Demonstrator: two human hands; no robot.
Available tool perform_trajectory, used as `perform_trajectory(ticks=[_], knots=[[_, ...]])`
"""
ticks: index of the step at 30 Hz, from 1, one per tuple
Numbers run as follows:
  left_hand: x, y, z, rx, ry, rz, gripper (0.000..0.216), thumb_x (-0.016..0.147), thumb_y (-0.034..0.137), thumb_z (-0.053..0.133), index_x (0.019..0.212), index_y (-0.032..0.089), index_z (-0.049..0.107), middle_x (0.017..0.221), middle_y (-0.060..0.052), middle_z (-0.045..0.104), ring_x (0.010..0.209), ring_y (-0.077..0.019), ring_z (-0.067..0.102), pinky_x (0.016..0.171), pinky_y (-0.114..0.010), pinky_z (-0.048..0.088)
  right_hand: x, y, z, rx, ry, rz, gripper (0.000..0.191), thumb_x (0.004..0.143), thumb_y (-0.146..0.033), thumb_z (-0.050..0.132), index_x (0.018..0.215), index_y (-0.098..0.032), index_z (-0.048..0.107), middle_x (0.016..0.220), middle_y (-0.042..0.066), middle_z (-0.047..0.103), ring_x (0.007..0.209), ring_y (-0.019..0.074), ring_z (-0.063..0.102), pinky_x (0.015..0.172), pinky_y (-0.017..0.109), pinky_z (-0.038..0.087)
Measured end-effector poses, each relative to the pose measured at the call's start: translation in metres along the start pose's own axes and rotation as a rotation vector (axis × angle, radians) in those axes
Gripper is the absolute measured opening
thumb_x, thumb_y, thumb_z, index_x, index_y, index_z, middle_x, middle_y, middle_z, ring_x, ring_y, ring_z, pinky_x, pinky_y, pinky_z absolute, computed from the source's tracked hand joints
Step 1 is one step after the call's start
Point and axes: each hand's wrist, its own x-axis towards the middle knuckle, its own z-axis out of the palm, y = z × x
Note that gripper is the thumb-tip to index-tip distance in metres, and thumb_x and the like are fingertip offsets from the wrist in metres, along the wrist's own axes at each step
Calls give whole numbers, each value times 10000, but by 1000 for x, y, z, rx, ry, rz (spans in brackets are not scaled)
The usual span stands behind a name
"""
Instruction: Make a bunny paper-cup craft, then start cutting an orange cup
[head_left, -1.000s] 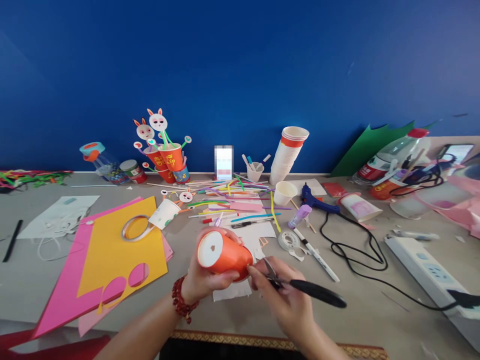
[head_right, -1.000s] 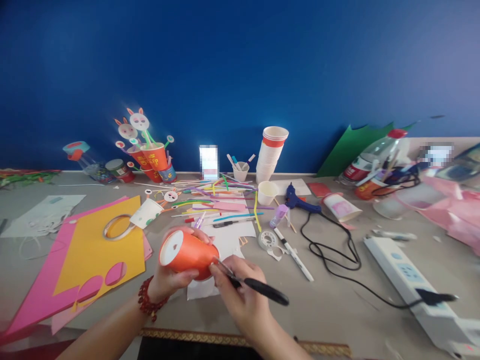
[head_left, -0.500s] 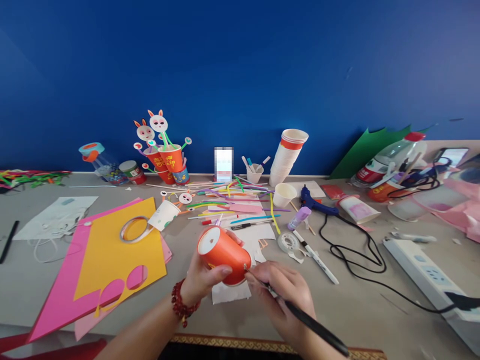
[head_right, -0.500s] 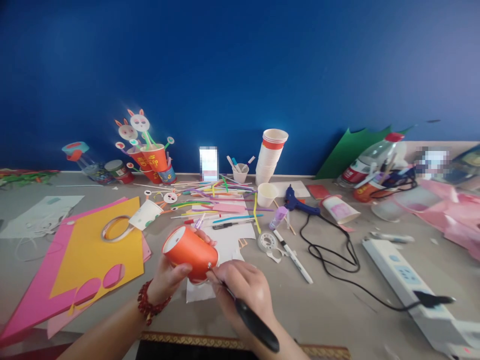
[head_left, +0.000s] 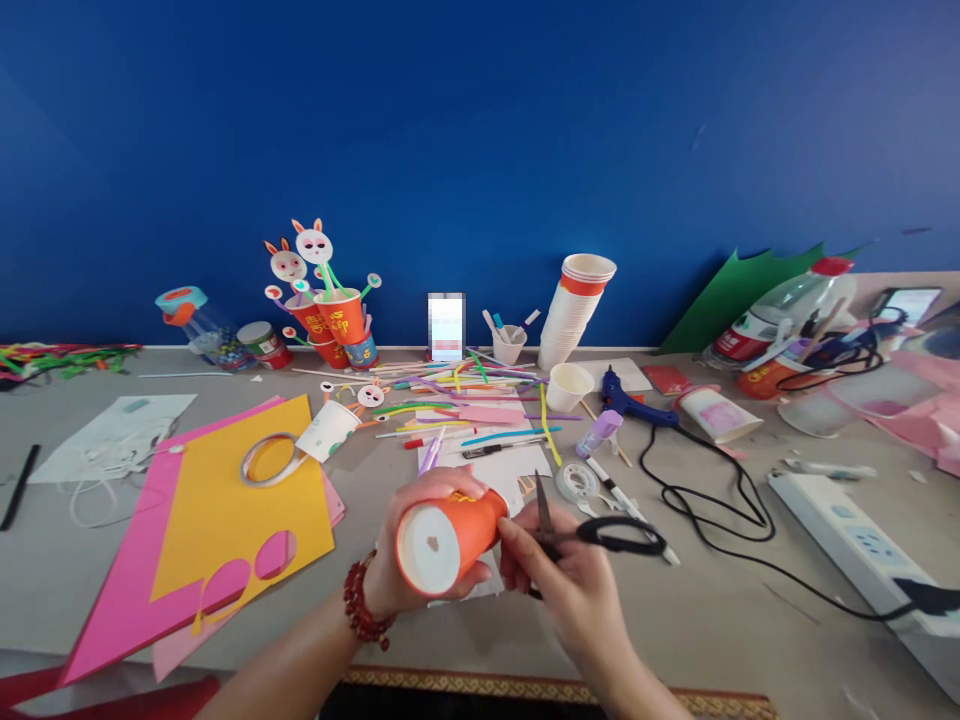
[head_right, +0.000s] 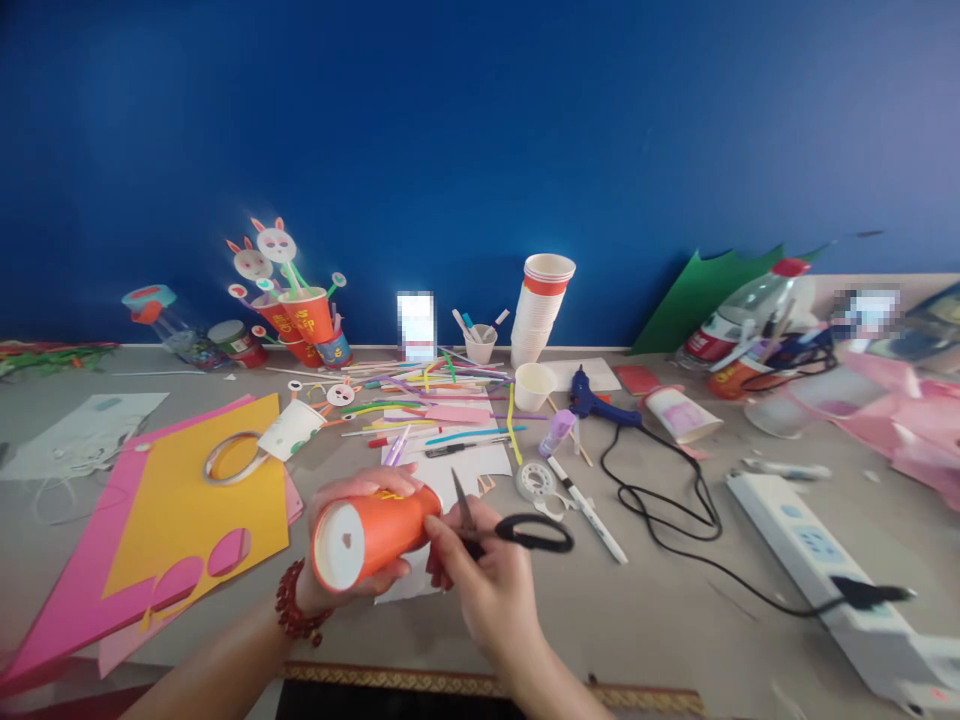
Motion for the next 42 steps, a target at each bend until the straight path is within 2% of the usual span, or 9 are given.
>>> perform_trajectory(ticks=[3, 7, 11, 22, 28, 32, 36, 39, 42], knots=[[-2, -4, -1, -92, 67, -103, 632, 688, 226, 837, 1206, 302, 484, 1125, -72, 647, 1064, -295, 636, 969, -513, 473, 0, -1, 1, 58, 2, 84, 373, 873, -495, 664, 707, -177, 563, 522, -6, 590, 448, 115, 534, 435, 208, 449], [-2, -9, 0, -325, 197, -329, 484, 756, 417, 767, 1157, 238, 563, 1105, -100, 653, 1058, -321, 625, 887, -468, 528, -3, -8, -7, -71, 85, -55, 323, 896, -423, 657, 698, -172, 603, 582, 7, 597, 507, 119, 554, 468, 207, 462], [1, -7, 1, -478, 222, -481, 511, 768, 561, 704, 1126, 205, 626, 1055, -121, 680, 1055, -347, 628, 876, -484, 540, -3, -9, -16, -11, 71, -144, 268, 913, -347, 643, 707, -178, 619, 610, 11, 617, 507, 121, 567, 468, 214, 471], [-6, -14, -1, -683, 311, -651, 661, 698, 597, 758, 1217, 210, 627, 1214, -118, 649, 1224, -310, 548, 998, -417, 475, 15, 3, -29, -233, -162, -375, 175, 907, -244, 628, 740, -198, 650, 780, 34, 663, 729, 173, 643, 656, 264, 513], [-3, -14, 4, -754, 223, -803, 615, 712, 592, 760, 1156, 175, 670, 1107, -121, 701, 1086, -313, 639, 983, -457, 477, 25, 0, -31, -451, -142, -496, 139, 885, -224, 651, 750, -198, 672, 1020, 83, 636, 802, 177, 641, 674, 266, 529], [-1, -14, 2, -573, 176, -734, 679, 726, 588, 757, 1272, 217, 598, 1170, -125, 672, 1124, -329, 618, 977, -481, 482, 31, 0, -32, -484, -136, -543, 149, 918, -222, 613, 784, -206, 677, 933, 71, 696, 780, 180, 668, 688, 265, 538], [5, -14, -13, -132, 188, -344, 746, 737, 547, 766, 1385, 292, 500, 1462, -120, 462, 1320, -344, 464, 1085, -511, 389, 35, -1, -35, -475, -63, -477, 236, 929, -283, 602, 712, -198, 638, 678, 16, 637, 612, 159, 602, 557, 240, 471], [14, -8, -27, 204, -162, -107, 869, 576, 481, 894, 1353, 273, 565, 1448, -145, 499, 1364, -401, 405, 1162, -567, 241, 37, 2, -38, -459, -82, -451, 268, 925, -318, 606, 689, -194, 629, 654, 12, 627, 608, 160, 587, 558, 242, 460], [20, -3, -34, 331, -363, -87, 894, 576, 395, 914, 1379, 288, 537, 1378, -140, 582, 1295, -385, 498, 1151, -548, 277, 37, 6, -40, -450, -120, -442, 264, 916, -324, 615, 690, -189, 633, 662, 18, 629, 638, 169, 589, 583, 251, 471]])
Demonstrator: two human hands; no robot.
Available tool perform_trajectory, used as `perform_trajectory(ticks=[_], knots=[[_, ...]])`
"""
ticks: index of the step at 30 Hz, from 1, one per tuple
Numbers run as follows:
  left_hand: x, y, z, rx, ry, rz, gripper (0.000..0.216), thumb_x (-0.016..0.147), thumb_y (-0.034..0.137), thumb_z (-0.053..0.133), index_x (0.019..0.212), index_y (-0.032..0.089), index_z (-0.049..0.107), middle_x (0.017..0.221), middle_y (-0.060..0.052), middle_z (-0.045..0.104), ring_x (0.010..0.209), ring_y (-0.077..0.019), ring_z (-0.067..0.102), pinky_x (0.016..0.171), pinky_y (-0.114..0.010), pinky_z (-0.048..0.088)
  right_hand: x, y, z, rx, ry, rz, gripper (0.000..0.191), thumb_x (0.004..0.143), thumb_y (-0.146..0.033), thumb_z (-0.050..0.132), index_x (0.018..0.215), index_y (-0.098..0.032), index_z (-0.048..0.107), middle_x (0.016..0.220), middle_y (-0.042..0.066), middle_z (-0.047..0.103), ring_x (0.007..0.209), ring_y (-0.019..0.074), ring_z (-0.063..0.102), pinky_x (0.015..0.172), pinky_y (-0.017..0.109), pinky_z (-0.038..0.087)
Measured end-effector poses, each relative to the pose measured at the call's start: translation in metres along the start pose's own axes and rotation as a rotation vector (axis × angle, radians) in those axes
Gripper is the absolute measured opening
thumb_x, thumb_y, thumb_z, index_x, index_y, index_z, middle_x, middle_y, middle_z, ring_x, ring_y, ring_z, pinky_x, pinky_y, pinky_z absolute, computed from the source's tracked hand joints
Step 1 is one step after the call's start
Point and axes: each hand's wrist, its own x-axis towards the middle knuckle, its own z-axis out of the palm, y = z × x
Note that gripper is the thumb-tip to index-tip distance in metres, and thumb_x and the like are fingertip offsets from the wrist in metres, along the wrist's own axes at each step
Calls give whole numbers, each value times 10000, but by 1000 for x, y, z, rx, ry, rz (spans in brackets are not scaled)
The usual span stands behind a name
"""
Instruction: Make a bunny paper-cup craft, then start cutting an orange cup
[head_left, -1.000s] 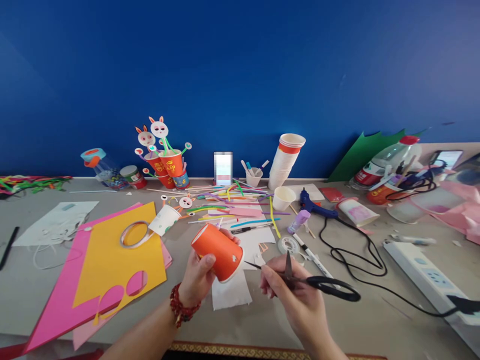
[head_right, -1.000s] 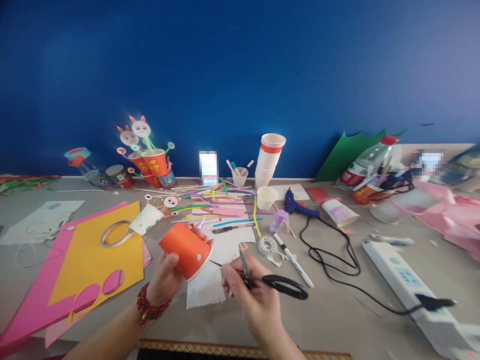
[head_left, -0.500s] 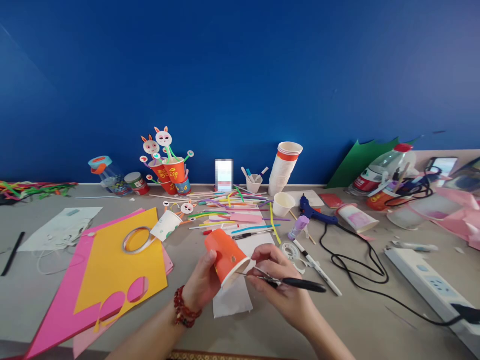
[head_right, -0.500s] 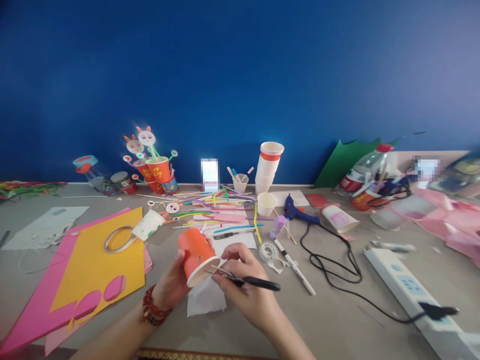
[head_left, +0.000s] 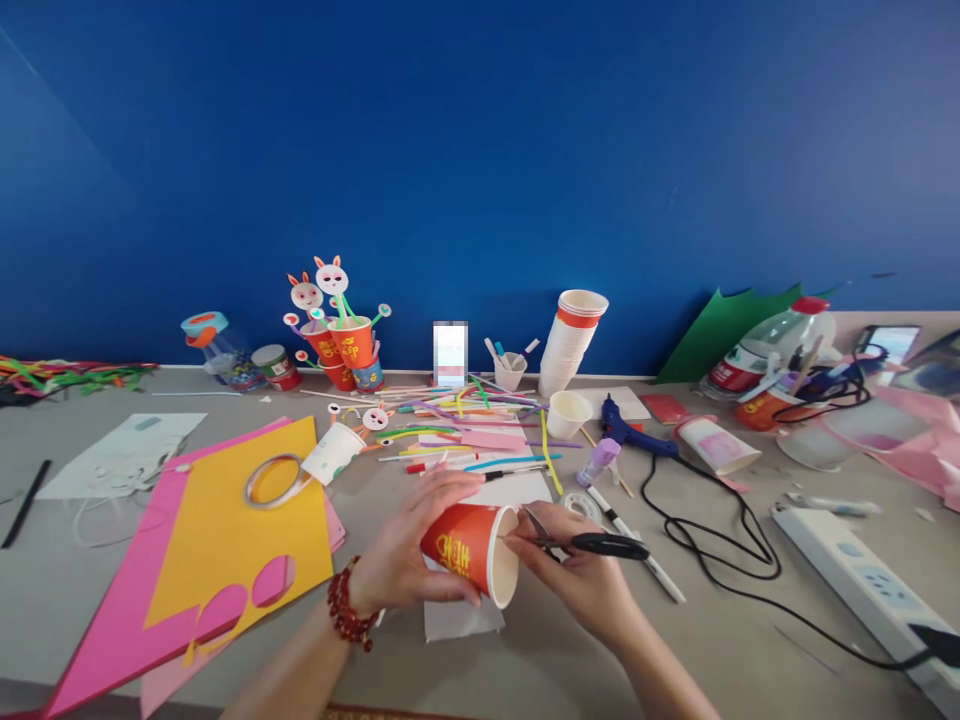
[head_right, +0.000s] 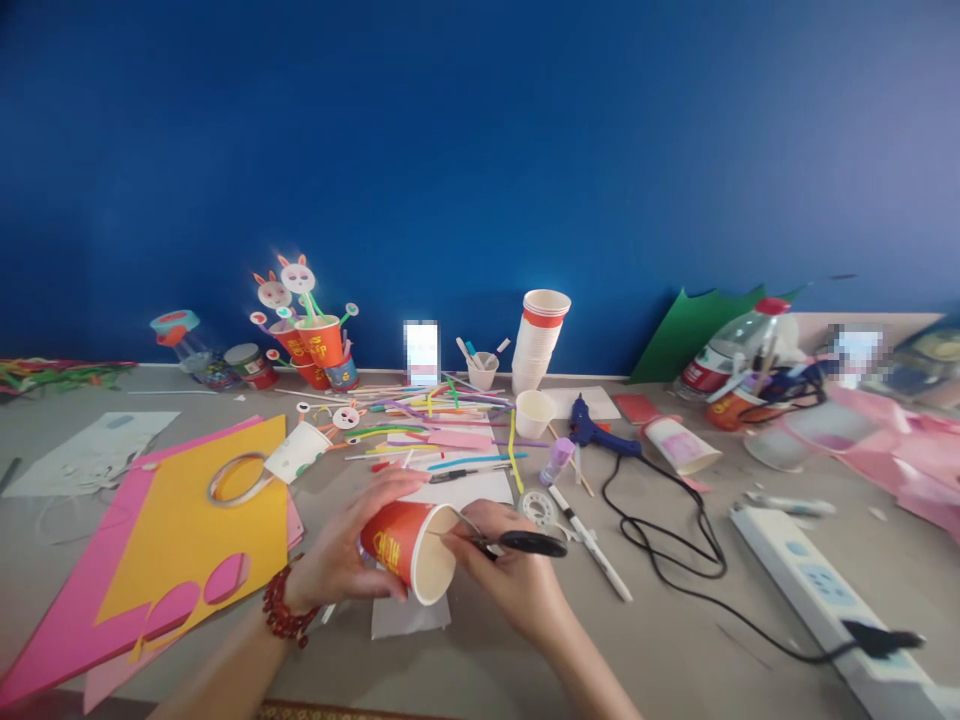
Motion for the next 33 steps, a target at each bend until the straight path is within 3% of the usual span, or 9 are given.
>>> perform_trajectory(ticks=[6, 10, 13, 18, 21, 24, 26, 29, 33], knots=[[-8, -3, 9, -44, -19, -51, 771, 726, 304, 809, 1422, 292, 478, 1382, -126, 582, 1254, -359, 544, 1080, -480, 399, -1, -2, 3, -51, 15, 198, 251, 917, -346, 594, 724, -186, 590, 672, 7, 592, 592, 152, 565, 493, 223, 417], [-11, -5, 21, -193, 23, -162, 810, 687, 287, 849, 1402, 299, 468, 1358, -117, 580, 1222, -332, 557, 1049, -446, 430, 6, -10, 4, -212, 54, 105, 274, 905, -303, 597, 658, -189, 564, 624, 2, 558, 584, 155, 539, 535, 247, 408], [-11, -7, 30, -492, 72, -228, 702, 744, 321, 807, 1364, 293, 481, 1328, -102, 583, 1200, -300, 563, 1017, -412, 452, 9, -14, 3, -7, 125, 82, 216, 897, -287, 616, 705, -187, 608, 761, 32, 608, 649, 161, 580, 557, 251, 456], [-13, -11, 39, -827, 168, -381, 585, 805, 417, 741, 1319, 238, 527, 1279, -111, 612, 1181, -305, 560, 985, -393, 454, -4, -12, 2, 505, 216, 227, 196, 909, -293, 637, 742, -192, 642, 1059, 69, 655, 546, 97, 557, 497, 244, 484], [-11, -8, 40, -891, 221, -440, 543, 815, 428, 726, 1292, 232, 553, 1250, -105, 631, 1175, -309, 563, 978, -394, 452, -14, -13, 3, 555, 160, 206, 204, 920, -272, 631, 731, -200, 652, 996, 74, 707, 577, 123, 583, 532, 260, 499], [-9, -4, 41, -926, 231, -437, 526, 821, 408, 723, 1291, 239, 557, 1256, -101, 634, 1204, -312, 549, 1007, -410, 438, -16, -17, 3, 447, 38, 117, 227, 925, -257, 624, 708, -211, 672, 863, 68, 727, 781, 203, 655, 687, 304, 523], [-8, -2, 41, -935, 221, -423, 516, 835, 404, 709, 1298, 239, 554, 1269, -102, 629, 1226, -314, 535, 1034, -426, 421, -14, -20, 3, 383, -38, 84, 214, 919, -255, 631, 717, -207, 682, 991, 87, 728, 872, 225, 661, 765, 328, 515], [-10, -4, 43, -908, 204, -406, 509, 847, 403, 697, 1304, 236, 547, 1271, -100, 624, 1219, -310, 540, 1040, -428, 419, -8, -21, 3, 369, -82, 90, 196, 914, -262, 634, 738, -197, 690, 1125, 97, 683, 896, 219, 656, 792, 326, 510], [-13, -7, 42, -804, 184, -362, 525, 878, 377, 669, 1354, 248, 488, 1293, -98, 597, 1210, -296, 538, 1039, -427, 421, -2, -21, 4, 406, -90, 126, 236, 917, -270, 632, 701, -192, 687, 953, 65, 664, 888, 198, 628, 759, 275, 505]])
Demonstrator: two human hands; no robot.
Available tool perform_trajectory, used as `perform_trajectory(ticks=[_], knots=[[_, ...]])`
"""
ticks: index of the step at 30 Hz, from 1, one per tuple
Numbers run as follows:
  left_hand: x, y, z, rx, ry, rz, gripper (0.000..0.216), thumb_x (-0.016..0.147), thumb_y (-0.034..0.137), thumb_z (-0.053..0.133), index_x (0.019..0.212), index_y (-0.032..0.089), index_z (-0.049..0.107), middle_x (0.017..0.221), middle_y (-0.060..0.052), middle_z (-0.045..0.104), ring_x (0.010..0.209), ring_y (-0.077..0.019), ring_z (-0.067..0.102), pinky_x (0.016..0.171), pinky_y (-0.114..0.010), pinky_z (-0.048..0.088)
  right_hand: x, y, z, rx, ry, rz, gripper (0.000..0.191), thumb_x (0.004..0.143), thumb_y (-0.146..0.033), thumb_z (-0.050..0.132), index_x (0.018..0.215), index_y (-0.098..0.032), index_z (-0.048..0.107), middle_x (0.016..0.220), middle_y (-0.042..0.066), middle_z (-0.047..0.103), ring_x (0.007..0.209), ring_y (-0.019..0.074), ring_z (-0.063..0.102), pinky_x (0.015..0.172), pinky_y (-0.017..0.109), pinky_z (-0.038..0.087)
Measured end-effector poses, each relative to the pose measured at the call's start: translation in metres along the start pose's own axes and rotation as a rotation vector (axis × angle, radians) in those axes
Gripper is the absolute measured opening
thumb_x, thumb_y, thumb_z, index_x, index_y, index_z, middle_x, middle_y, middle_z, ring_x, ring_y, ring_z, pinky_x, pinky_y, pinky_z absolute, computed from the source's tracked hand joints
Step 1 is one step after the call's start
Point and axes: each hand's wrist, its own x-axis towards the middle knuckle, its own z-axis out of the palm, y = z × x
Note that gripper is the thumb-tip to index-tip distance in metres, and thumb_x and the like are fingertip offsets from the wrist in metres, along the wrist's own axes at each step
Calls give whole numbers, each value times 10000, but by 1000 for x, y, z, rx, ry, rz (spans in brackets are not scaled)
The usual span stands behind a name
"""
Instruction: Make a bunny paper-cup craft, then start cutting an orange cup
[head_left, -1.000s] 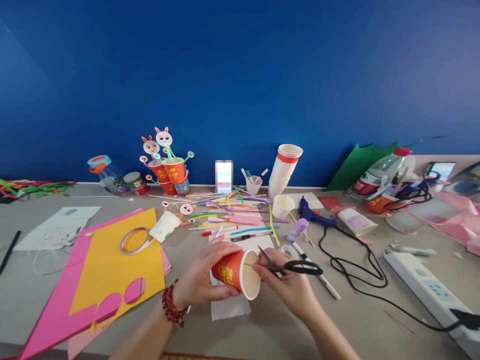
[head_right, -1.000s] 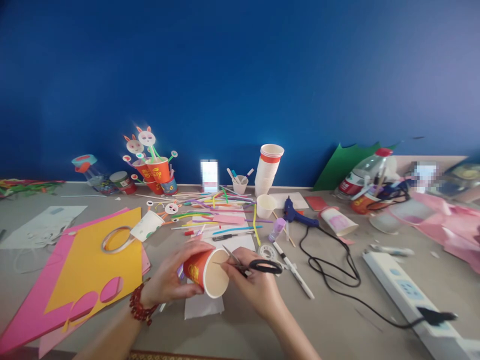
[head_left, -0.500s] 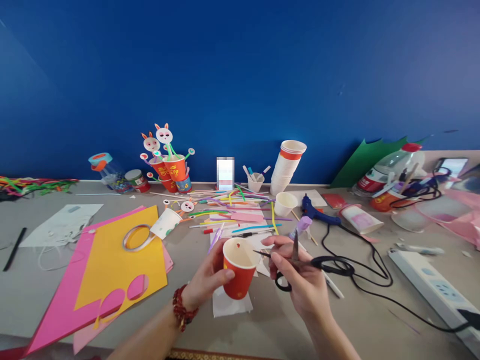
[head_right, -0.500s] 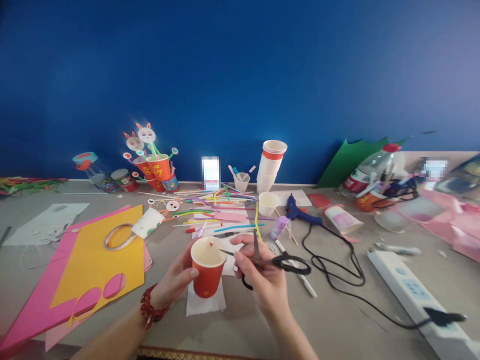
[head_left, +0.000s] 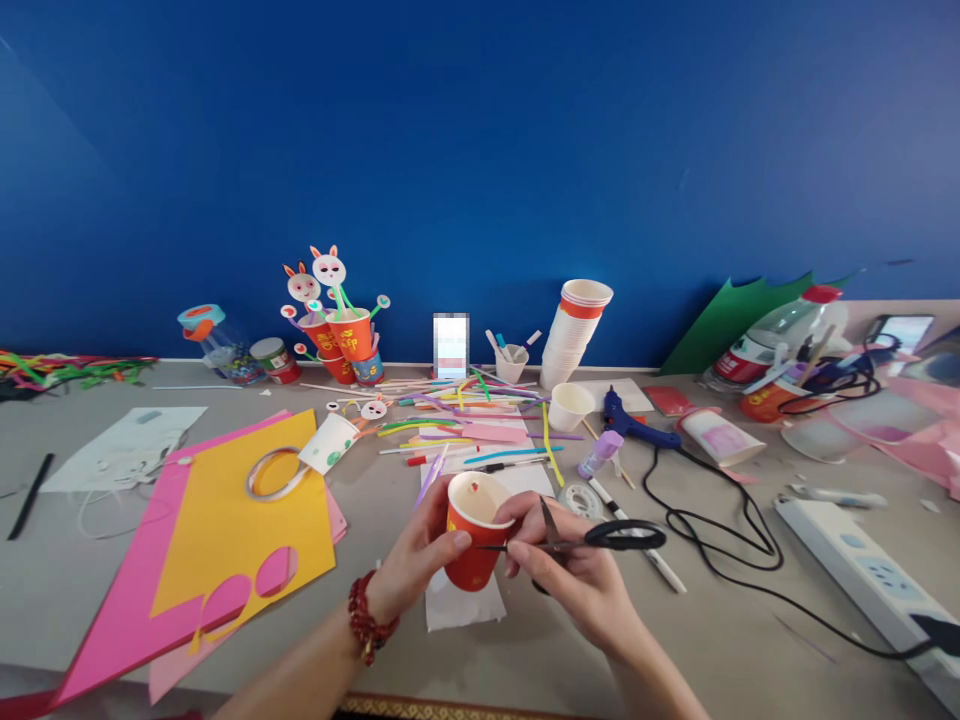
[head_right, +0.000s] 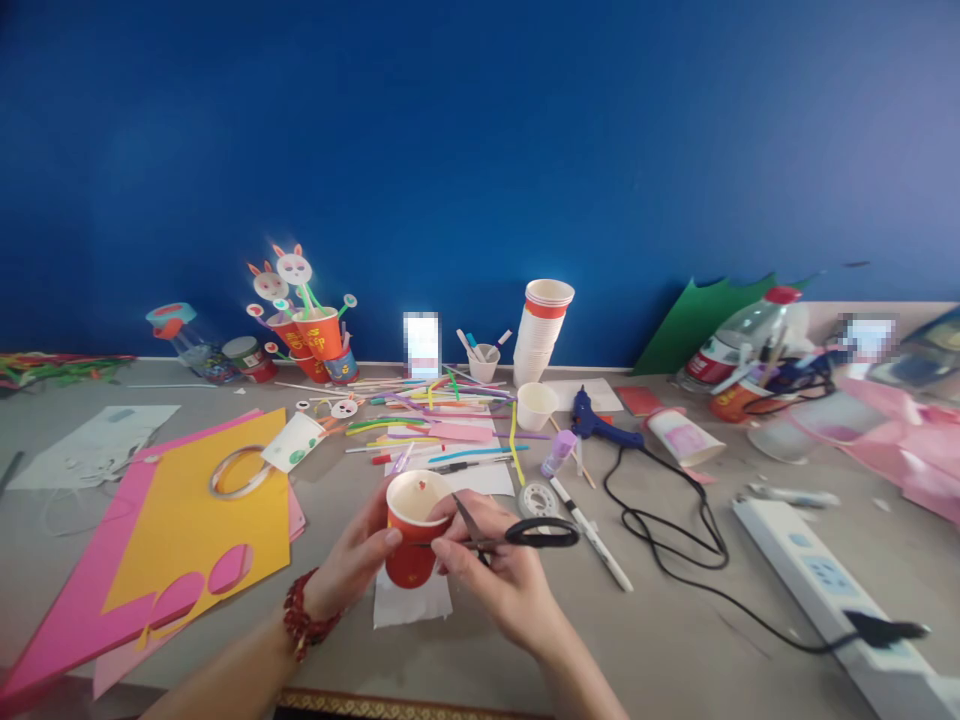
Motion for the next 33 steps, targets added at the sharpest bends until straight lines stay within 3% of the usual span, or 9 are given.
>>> perform_trajectory(ticks=[4, 6, 9, 15, 18, 20, 25, 30, 33], knots=[[1, 7, 2, 193, -11, 156, 555, 922, 343, 603, 1428, 289, 381, 1486, -109, 412, 1339, -315, 415, 1107, -481, 349, 1, 1, 1, 122, -20, 89, 210, 921, -286, 634, 736, -189, 651, 923, 46, 626, 706, 138, 593, 593, 227, 504], [1, 11, 3, 335, -11, 232, 503, 946, 315, 560, 1421, 286, 399, 1549, -108, 311, 1417, -328, 301, 1146, -509, 284, 1, 2, 1, 165, -16, 119, 206, 921, -296, 637, 745, -188, 641, 930, 47, 619, 687, 131, 586, 578, 226, 511], [-1, 12, 1, 476, -3, 298, 429, 960, 292, 525, 1380, 279, 438, 1541, -111, 303, 1445, -325, 240, 1158, -526, 250, 2, 2, 2, 167, -11, 112, 228, 920, -299, 641, 722, -184, 630, 914, 47, 619, 709, 136, 599, 610, 232, 513], [-5, 13, -1, 579, 4, 306, 287, 984, 265, 476, 1269, 282, 507, 1531, -97, 301, 1422, -293, 295, 1135, -491, 291, 1, 3, 3, 252, 1, 144, 218, 920, -300, 648, 741, -179, 616, 982, 61, 656, 675, 125, 611, 629, 252, 500], [-5, 18, 3, 558, -2, 269, 105, 975, 266, 502, 1026, 228, 585, 1515, -100, 349, 1436, -307, 284, 1137, -488, 283, 1, 5, 3, 284, 28, 138, 211, 927, -306, 641, 758, -183, 613, 1007, 69, 687, 676, 132, 621, 673, 276, 504], [-3, 21, 5, 516, 6, 246, 95, 968, 269, 521, 914, 207, 571, 1473, -115, 420, 1412, -310, 334, 1119, -483, 307, 1, 7, 4, 279, 36, 127, 197, 930, -304, 637, 772, -187, 618, 1027, 78, 700, 687, 144, 631, 697, 295, 509], [3, 23, 4, 430, 26, 231, 148, 959, 251, 545, 825, 196, 573, 1293, -114, 605, 1344, -291, 432, 1118, -494, 311, -6, 16, 6, 148, 88, 17, 183, 953, -264, 589, 781, -207, 611, 1146, 88, 683, 813, 190, 663, 792, 347, 516], [6, 22, 2, 391, 46, 247, 152, 953, 249, 556, 812, 199, 584, 1168, -97, 678, 1293, -287, 482, 1123, -521, 295, -16, 17, 8, -95, 92, -84, 130, 969, -231, 548, 864, -241, 623, 881, 40, 701, 782, 190, 633, 886, 386, 493], [6, 24, 2, 421, 43, 265, 136, 945, 240, 569, 821, 200, 609, 1127, -92, 693, 1245, -281, 519, 1116, -522, 303, -17, 13, 10, -155, 93, -94, 142, 978, -241, 527, 881, -246, 631, 825, 33, 694, 743, 189, 626, 915, 410, 484]])
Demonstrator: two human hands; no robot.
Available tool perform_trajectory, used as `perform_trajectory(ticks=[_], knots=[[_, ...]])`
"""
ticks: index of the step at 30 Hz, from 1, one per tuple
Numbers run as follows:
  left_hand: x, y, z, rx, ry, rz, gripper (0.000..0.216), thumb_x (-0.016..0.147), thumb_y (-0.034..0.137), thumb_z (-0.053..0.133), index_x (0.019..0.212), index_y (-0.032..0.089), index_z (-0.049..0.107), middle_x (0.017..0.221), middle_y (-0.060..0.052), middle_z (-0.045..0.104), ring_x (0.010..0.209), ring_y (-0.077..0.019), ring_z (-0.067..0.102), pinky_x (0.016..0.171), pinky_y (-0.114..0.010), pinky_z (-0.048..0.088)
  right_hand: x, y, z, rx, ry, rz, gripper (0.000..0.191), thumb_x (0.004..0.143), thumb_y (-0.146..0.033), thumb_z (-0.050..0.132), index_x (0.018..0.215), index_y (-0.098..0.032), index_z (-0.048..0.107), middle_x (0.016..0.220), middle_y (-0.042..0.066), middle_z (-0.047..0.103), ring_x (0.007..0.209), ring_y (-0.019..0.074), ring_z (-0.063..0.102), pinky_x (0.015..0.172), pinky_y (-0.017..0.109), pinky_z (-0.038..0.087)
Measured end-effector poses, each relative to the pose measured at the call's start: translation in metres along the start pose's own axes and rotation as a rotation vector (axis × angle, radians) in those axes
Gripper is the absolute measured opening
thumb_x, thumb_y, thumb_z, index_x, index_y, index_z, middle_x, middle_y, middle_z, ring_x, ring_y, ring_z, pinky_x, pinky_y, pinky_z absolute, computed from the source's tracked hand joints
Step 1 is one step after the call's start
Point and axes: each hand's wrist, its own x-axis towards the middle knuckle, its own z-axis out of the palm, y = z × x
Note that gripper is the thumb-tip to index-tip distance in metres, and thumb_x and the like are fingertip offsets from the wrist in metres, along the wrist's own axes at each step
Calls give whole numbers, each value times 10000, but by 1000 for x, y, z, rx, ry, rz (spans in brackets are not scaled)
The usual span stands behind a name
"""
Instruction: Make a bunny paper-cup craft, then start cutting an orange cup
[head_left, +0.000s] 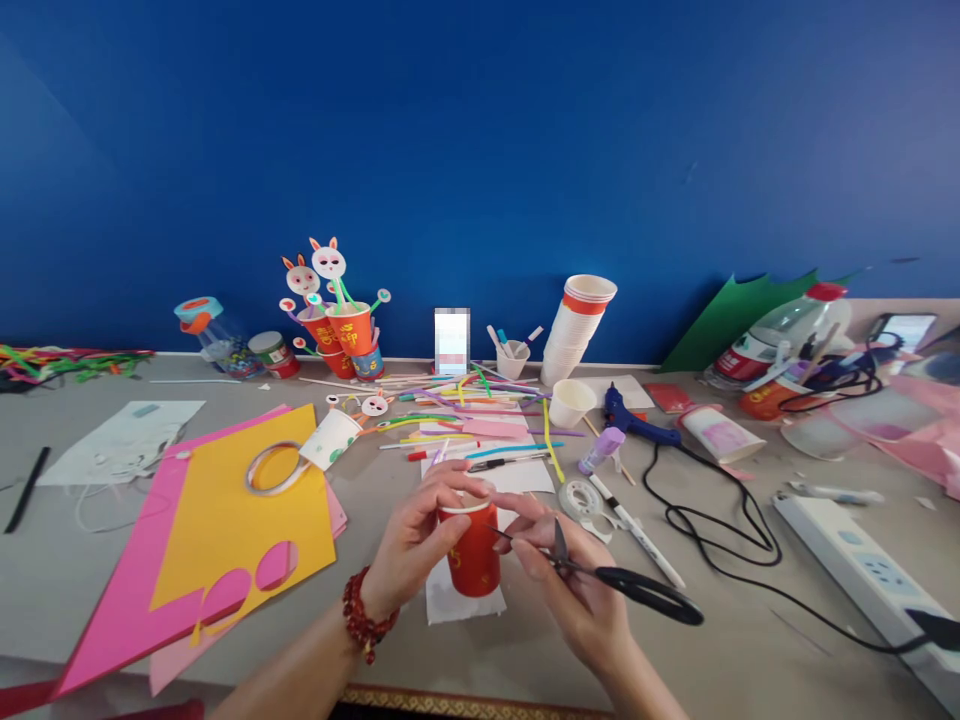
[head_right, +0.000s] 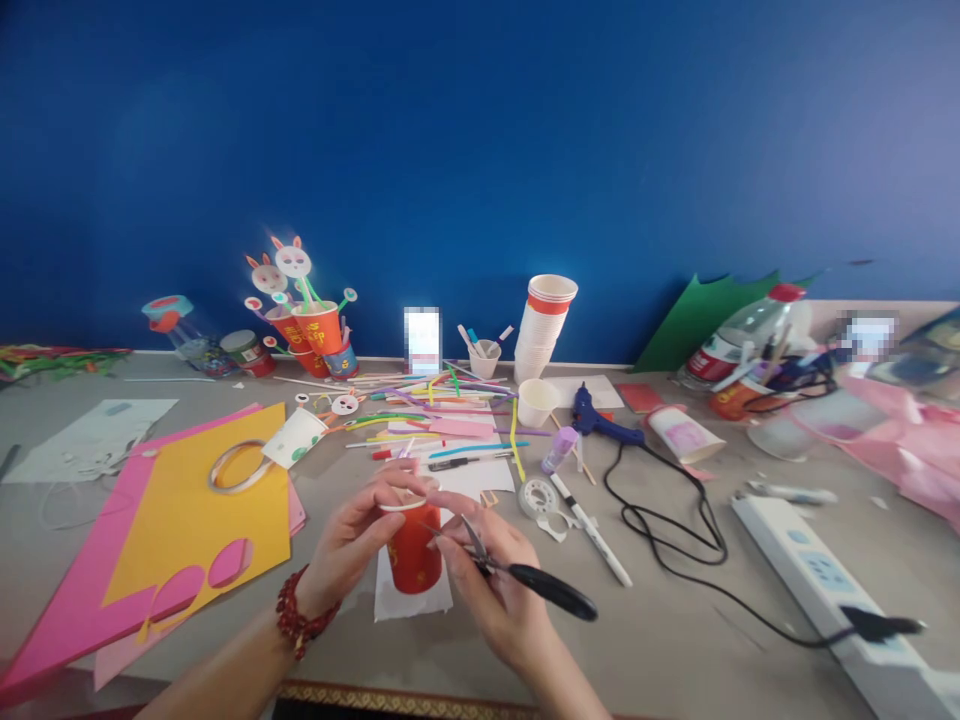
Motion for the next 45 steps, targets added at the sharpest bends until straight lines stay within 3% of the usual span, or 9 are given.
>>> perform_trajectory(ticks=[3, 9, 18, 24, 28, 30, 34, 38, 45], knots=[[0, 1, 0, 11, 2, 25, 112, 935, 236, 583, 837, 205, 629, 1091, -94, 705, 1240, -287, 521, 1082, -511, 350, 2, -2, 2, -54, 5, 7, 153, 981, -248, 520, 891, -241, 643, 873, 51, 715, 759, 198, 643, 893, 405, 497], [0, 1, 0, 51, -3, 81, 85, 928, 194, 583, 886, 202, 657, 1029, -88, 719, 1177, -276, 552, 1048, -498, 378, 5, -5, 3, -128, -11, -28, 125, 965, -208, 535, 908, -233, 644, 1187, 88, 704, 875, 204, 686, 839, 344, 520], [2, 1, -1, 76, -20, 90, 103, 926, 221, 587, 852, 189, 651, 877, -76, 691, 998, -251, 579, 980, -473, 416, -1, 0, 0, -87, -23, 18, 117, 971, -236, 540, 1020, -240, 646, 1092, 95, 735, 879, 219, 703, 843, 364, 554], [2, 6, 0, 85, -23, 71, 150, 947, 256, 551, 831, 187, 617, 840, -68, 635, 895, -222, 565, 905, -430, 440, 3, -9, 2, -262, -20, -44, 217, 963, -235, 533, 1155, -251, 634, 979, 79, 753, 808, 218, 710, 767, 315, 556], [2, 10, -1, 108, -64, 72, 177, 964, 272, 519, 825, 190, 592, 849, -70, 628, 880, -219, 556, 878, -418, 443, 9, -20, -4, -296, -118, -57, 362, 972, -225, 494, 1333, -237, 525, 814, 38, 732, 736, 194, 689, 721, 290, 538], [2, 11, -2, 124, -83, 77, 183, 966, 270, 512, 816, 193, 582, 834, -66, 623, 874, -220, 553, 888, -425, 437, 10, -21, -8, -276, -183, -31, 284, 979, -235, 476, 1245, -240, 576, 790, 28, 722, 737, 189, 690, 710, 286, 532], [1, 12, -1, 171, -79, 80, 183, 967, 260, 506, 807, 196, 568, 819, -59, 609, 865, -216, 543, 889, -419, 429, 6, -19, -9, -234, -209, -11, 181, 984, -243, 464, 887, -232, 616, 925, 62, 728, 890, 202, 705, 782, 294, 530], [1, 12, -3, 254, -92, 95, 151, 965, 244, 506, 840, 197, 577, 833, -61, 619, 890, -221, 532, 865, -398, 429, 6, -20, -8, -245, -217, 53, 171, 995, -247, 452, 1005, -241, 622, 810, 42, 716, 816, 191, 713, 777, 283, 536], [5, 13, -8, 232, -224, -50, 269, 979, 358, 473, 790, 195, 573, 808, -60, 600, 823, -210, 522, 798, -361, 423, 18, -23, -22, -356, -398, -70, 233, 974, -225, 509, 1144, -310, 643, 1141, 46, 740, 899, 201, 728, 734, 250, 532]])
